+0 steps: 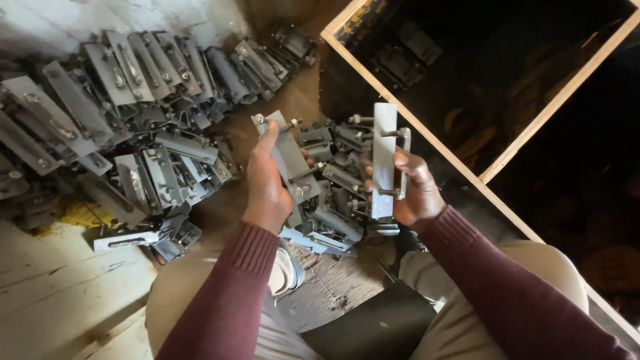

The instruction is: The person picks up pairs of metal brackets from a pile on the floor, fits them together, and places the organized pairs into a wooden crate.

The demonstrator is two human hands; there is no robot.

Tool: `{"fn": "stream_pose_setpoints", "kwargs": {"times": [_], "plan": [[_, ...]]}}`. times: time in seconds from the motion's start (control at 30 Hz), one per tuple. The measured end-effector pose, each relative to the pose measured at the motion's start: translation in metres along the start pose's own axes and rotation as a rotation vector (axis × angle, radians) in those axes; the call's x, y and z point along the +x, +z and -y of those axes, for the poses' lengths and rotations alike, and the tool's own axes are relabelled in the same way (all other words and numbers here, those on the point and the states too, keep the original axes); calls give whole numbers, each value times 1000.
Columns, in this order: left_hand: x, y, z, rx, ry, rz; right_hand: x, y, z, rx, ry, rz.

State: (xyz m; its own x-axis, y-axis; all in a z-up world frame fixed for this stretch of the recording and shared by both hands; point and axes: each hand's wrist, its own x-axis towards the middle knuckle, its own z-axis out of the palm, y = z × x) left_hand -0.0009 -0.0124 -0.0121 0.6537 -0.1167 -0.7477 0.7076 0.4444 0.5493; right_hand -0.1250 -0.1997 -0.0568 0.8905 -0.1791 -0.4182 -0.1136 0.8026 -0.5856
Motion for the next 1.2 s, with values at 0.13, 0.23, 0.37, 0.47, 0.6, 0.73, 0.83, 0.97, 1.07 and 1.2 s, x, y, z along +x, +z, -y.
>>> {"fn": "stream_pose_setpoints", "kwargs": {"times": [0.13, 0.23, 0.37, 0.47, 0.6, 0.73, 0.83, 0.97, 1.07, 1.2], "plan": [[-3, -1, -3, 52, 3, 13, -8, 16, 2, -48, -29, -91], [-6, -4, -5, 42, 7, 23, -9, 16, 2, -67, -15, -115], [-8, -5, -7, 38, 25, 34, -10, 12, -4, 22, 54, -127], [8, -10, -6, 21, 35, 57, -13, 12, -4, 80, 88, -132], [-1, -8, -7, 50, 25, 73, -11, 18, 1, 88, 58, -103], [27, -24, 1, 44, 43, 68, -9, 16, 1, 66, 38, -125], [46, -35, 10, 43, 55, 63, -6, 14, 1, -22, 22, -139], [-2, -12, -4, 82, 84, 111, -4, 14, 2, -88, -15, -187], [2, -13, 0, 117, 59, 99, -5, 13, 3, -47, 3, -184], [38, -27, 14, 211, 72, 163, -7, 18, 3, 48, 17, -207]]}}
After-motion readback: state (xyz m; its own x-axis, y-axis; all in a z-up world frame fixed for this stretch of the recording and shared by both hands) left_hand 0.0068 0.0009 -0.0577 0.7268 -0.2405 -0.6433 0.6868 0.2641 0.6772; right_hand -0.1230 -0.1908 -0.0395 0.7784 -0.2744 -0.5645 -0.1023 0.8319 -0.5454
